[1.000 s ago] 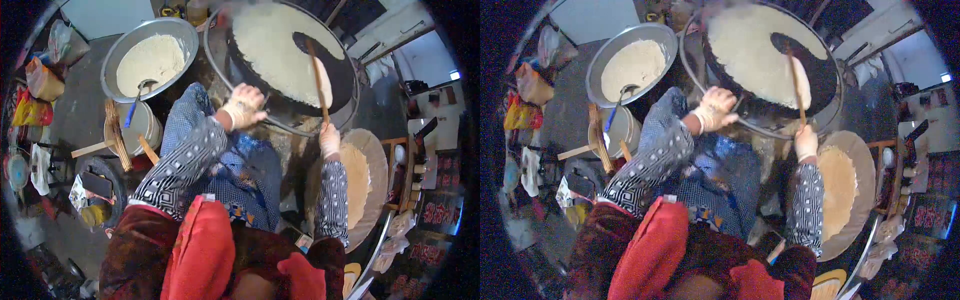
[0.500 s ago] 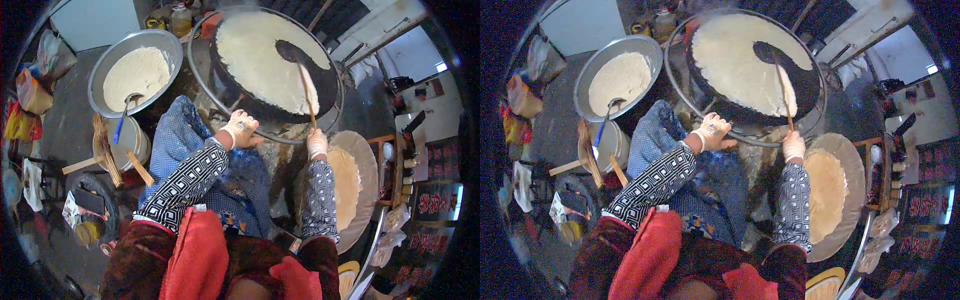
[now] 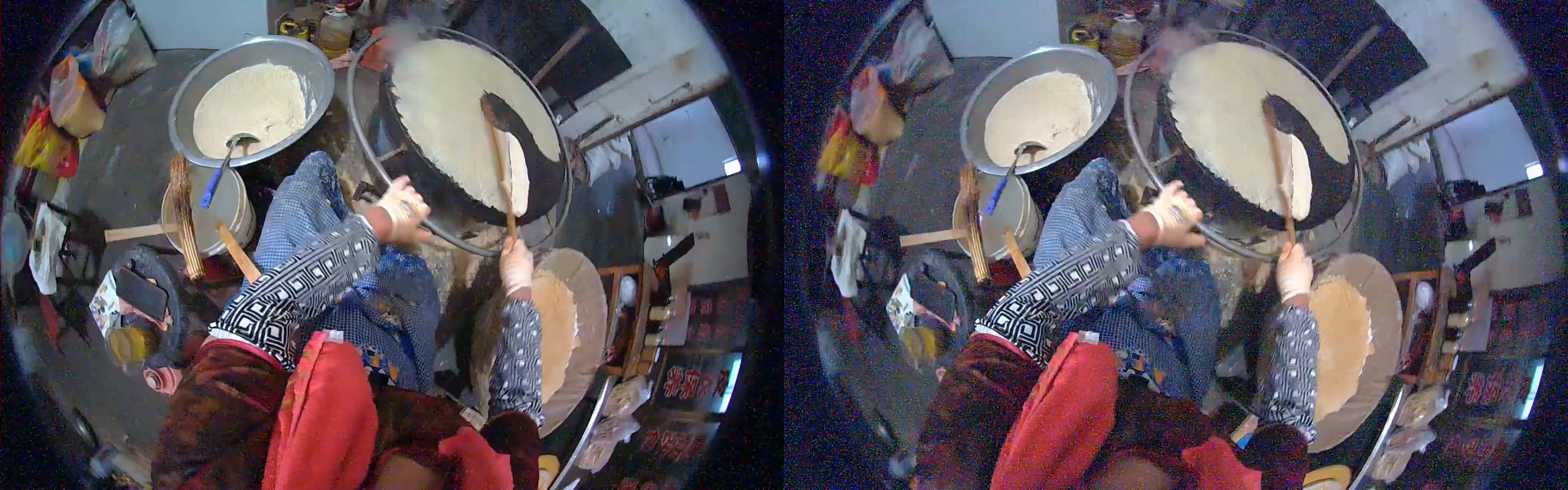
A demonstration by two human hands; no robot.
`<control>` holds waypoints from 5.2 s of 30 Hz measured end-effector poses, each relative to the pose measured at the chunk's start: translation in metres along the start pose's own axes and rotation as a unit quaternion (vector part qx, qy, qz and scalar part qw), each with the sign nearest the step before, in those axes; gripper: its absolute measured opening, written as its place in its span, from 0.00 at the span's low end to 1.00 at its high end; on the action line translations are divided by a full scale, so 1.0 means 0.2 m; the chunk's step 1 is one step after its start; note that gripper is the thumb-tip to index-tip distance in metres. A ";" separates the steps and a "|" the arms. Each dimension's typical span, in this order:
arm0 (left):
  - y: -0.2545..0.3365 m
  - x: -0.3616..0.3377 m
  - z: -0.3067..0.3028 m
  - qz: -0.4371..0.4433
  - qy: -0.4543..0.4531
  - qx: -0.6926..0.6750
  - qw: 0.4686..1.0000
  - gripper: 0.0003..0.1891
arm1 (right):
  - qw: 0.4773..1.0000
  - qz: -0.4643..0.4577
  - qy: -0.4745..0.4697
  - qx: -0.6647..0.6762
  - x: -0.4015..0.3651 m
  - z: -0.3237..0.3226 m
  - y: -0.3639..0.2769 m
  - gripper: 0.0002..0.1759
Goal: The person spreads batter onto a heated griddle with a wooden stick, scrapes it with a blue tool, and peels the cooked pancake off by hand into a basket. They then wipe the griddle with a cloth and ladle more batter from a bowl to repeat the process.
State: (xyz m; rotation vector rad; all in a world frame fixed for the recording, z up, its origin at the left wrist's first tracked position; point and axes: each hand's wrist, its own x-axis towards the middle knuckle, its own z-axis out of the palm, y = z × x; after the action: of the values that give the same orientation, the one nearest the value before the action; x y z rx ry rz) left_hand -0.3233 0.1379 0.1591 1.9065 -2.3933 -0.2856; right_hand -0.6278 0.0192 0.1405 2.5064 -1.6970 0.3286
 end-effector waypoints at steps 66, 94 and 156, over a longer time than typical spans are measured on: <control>-0.02 0.01 0.01 -0.013 -0.006 0.070 0.997 0.28 | 0.966 0.155 -0.108 0.176 0.03 -0.23 -0.22 0.19; -0.04 0.04 -0.06 -0.018 -0.047 0.087 0.995 0.28 | 0.982 0.122 -0.097 0.108 0.00 -0.06 -0.16 0.22; 0.07 -0.18 0.23 -0.086 0.157 0.103 0.978 0.35 | 0.997 -0.070 0.028 0.022 -0.36 0.04 -0.19 0.16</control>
State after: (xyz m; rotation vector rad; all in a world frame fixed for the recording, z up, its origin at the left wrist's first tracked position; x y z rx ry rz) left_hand -0.3370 0.1810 0.1187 2.0637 -2.1253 0.2497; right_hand -0.6181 0.0972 0.1165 2.6031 -1.5011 0.4247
